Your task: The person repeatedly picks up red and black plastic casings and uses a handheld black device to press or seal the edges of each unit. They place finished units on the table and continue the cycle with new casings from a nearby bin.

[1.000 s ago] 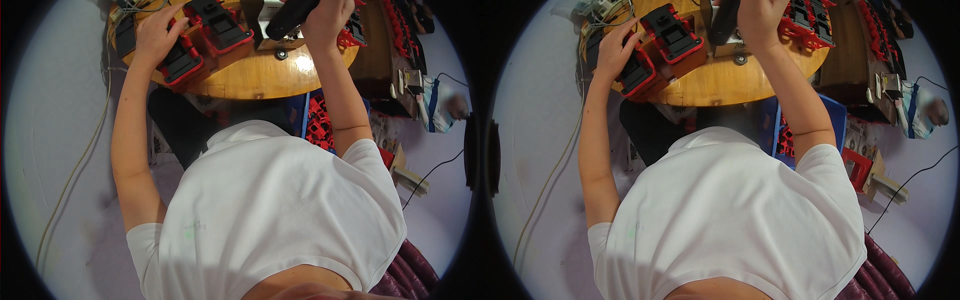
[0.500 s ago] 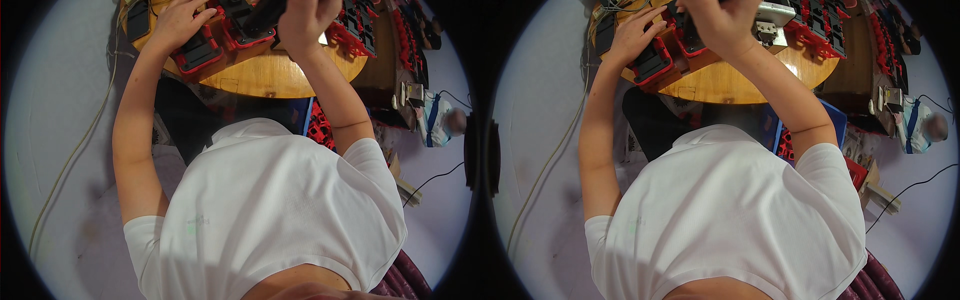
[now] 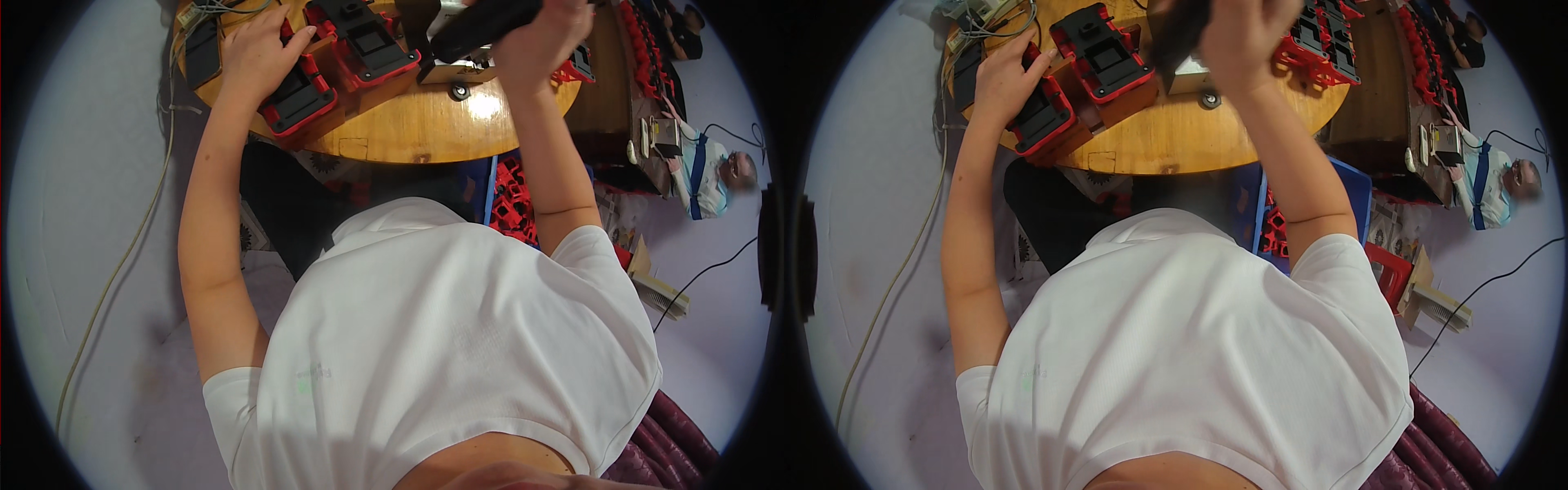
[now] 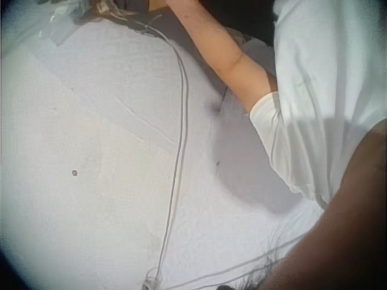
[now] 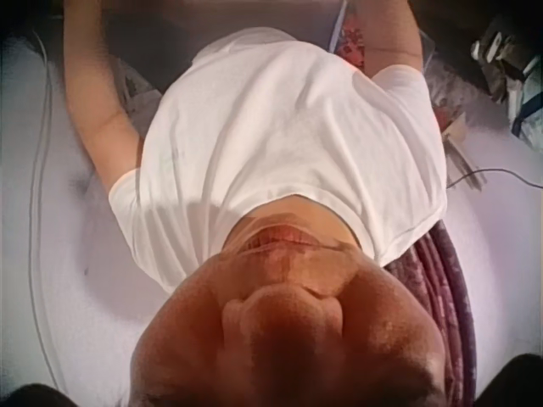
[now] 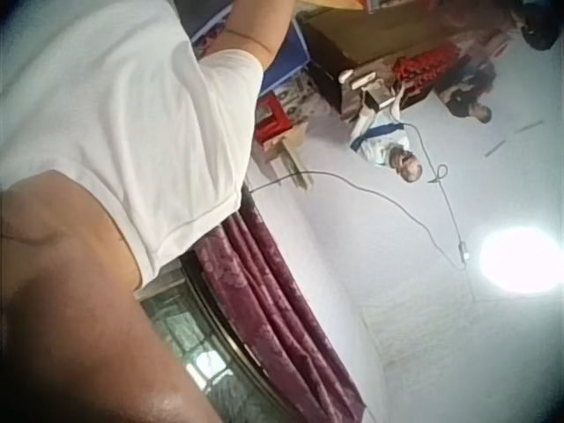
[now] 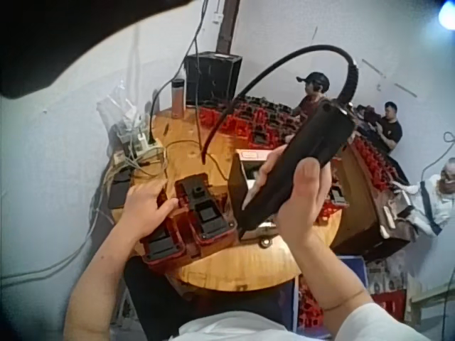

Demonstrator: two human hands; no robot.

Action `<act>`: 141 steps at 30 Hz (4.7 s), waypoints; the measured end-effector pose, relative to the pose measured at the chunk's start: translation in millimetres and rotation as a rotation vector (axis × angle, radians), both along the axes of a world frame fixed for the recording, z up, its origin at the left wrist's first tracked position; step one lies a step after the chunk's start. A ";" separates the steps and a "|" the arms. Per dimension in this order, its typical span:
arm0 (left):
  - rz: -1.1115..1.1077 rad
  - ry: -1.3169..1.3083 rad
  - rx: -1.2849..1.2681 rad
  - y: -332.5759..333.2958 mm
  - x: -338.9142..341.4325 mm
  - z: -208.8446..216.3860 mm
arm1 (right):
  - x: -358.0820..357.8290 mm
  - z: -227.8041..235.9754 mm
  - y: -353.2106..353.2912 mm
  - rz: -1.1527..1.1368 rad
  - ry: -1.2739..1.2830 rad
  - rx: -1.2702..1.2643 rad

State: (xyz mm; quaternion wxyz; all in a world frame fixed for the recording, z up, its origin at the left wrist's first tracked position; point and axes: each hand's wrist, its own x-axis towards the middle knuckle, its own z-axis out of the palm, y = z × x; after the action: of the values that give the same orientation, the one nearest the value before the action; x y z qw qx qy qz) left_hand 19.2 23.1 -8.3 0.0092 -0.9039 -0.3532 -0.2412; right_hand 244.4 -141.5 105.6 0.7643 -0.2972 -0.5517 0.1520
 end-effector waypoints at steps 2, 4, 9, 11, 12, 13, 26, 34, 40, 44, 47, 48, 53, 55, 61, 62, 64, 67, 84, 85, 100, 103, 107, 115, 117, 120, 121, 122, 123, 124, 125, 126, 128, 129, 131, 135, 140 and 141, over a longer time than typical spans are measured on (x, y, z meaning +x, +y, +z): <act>-0.005 -0.002 -0.067 1.6 3.9 3.9 | 43.2 -8.4 0.9 -0.231 -0.166 0.055; 0.022 0.006 -0.187 -1.5 4.5 9.0 | 57.2 -21.0 0.5 -0.334 -0.189 0.077; 0.015 -0.007 -0.067 -2.1 4.8 4.9 | 52.8 -40.6 -0.7 -0.062 0.240 0.130; 0.009 -0.028 -0.042 -0.8 3.4 2.4 | 59.6 -45.0 -2.4 -0.204 0.046 0.091; 0.009 -0.026 -0.045 -2.1 3.4 3.9 | 65.3 -47.7 -3.5 -0.352 -0.154 0.050; 0.008 -0.025 -0.049 -3.3 3.3 5.4 | 68.2 -51.4 -3.1 -0.353 -0.157 0.028; 0.028 0.013 -0.144 -8.1 4.1 15.3 | 74.7 -42.5 -2.9 -0.344 -0.146 0.032; 0.035 0.047 -0.166 -8.6 4.2 16.5 | 64.9 -45.7 -2.9 -0.344 -0.149 -0.008; 0.048 0.034 -0.136 -9.2 5.6 16.7 | 65.5 -28.8 14.5 -0.300 -0.156 -0.151; 0.023 0.004 -0.099 -5.6 8.3 13.0 | 59.6 -8.7 14.3 -0.232 -0.017 -0.389; 0.054 0.007 -0.078 -4.9 3.6 6.0 | 16.6 5.2 8.5 -0.148 0.094 -0.325; -0.011 -0.059 -0.058 -3.6 3.1 6.6 | 7.7 3.2 10.1 -0.086 0.106 -0.270; 0.013 -0.020 -0.063 0.0 3.3 3.0 | -51.7 0.4 23.3 0.069 0.104 0.000; 0.013 -0.051 -0.030 -1.4 3.0 1.7 | -68.1 0.6 27.0 0.118 0.191 -0.046; 0.040 -0.031 -0.122 -8.4 7.6 7.6 | -73.2 -10.9 38.8 0.141 -0.019 0.047; 0.021 -0.047 -0.145 -10.0 8.2 9.9 | -78.0 -10.8 36.8 0.161 0.012 0.037; -0.023 -0.075 -0.124 -9.3 16.1 13.3 | -71.7 -41.8 50.9 0.034 -0.044 -0.131; -0.058 -0.123 -0.103 2.6 -3.7 -2.2 | -98.0 -16.8 40.6 -0.143 -0.276 0.039; 0.033 -0.051 -0.121 -10.6 4.1 11.5 | -8.3 11.0 3.5 0.106 0.029 -0.250; 0.046 -0.025 -0.158 -12.7 3.7 16.4 | 24.9 12.2 4.8 -0.013 -0.206 -0.188; 0.060 0.011 -0.173 -8.1 5.5 14.5 | 67.6 -46.9 -5.3 -0.328 -0.101 0.038; 0.061 0.013 -0.186 -9.4 6.1 16.3 | 71.0 -47.7 -6.2 -0.319 -0.136 0.064; 0.063 0.006 -0.169 -9.2 6.5 15.7 | 67.2 -48.8 -5.1 -0.356 -0.139 0.061; 0.077 0.011 -0.141 -10.0 3.4 18.5 | 49.3 -12.1 10.7 -0.134 -0.021 -0.333; 0.050 -0.039 -0.158 -10.4 5.9 17.4 | 21.2 3.0 12.3 -0.061 0.093 -0.342; 0.007 -0.132 -0.078 -3.8 6.7 4.4 | -39.1 12.4 18.5 0.056 0.269 -0.222; 0.029 -0.097 -0.104 -6.3 8.7 7.6 | -57.6 10.1 21.1 0.111 0.301 -0.168; 0.054 -0.023 -0.147 -11.6 9.0 17.3 | -73.3 7.6 24.7 0.163 0.331 -0.112; 0.020 -0.030 -0.121 -1.0 3.0 7.1 | -89.2 6.4 29.3 0.212 0.287 -0.054; 0.026 -0.008 -0.184 -0.8 -0.2 8.2 | -100.6 3.9 32.9 0.242 0.242 0.005; 0.005 -0.044 -0.234 -2.6 -2.0 9.5 | -108.1 0.1 36.3 0.275 0.226 0.025; -0.013 -0.081 -0.284 -7.4 -3.3 15.3 | -115.6 -3.6 39.7 0.311 0.208 0.044; -0.116 -0.275 -0.358 -29.9 1.8 48.6 | -121.3 -7.3 41.0 0.269 0.206 -0.027; -0.135 -0.274 -0.277 -29.2 -0.2 45.1 | -122.4 -7.8 41.2 0.247 0.202 -0.063; -0.175 -0.268 -0.116 -24.9 -3.4 35.2 | -124.8 -8.1 42.8 0.260 0.161 -0.028; -0.226 -0.397 -0.348 -11.6 -6.7 13.9 | -133.7 -7.0 40.3 0.315 0.142 -0.016; -0.198 -0.418 -0.323 -16.6 -7.8 4.7 | -146.4 -21.2 52.1 0.361 -0.061 0.150; -0.152 -0.325 -0.284 -19.0 -6.5 16.1 | -147.6 -24.3 54.5 0.366 -0.090 0.172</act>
State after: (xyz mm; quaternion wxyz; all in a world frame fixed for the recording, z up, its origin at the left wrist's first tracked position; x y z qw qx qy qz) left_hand 12.7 4.1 7.8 -0.1932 -0.8695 -0.3111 -0.3315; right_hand 96.8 -87.0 81.3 0.7211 -0.1320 -0.6409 0.2275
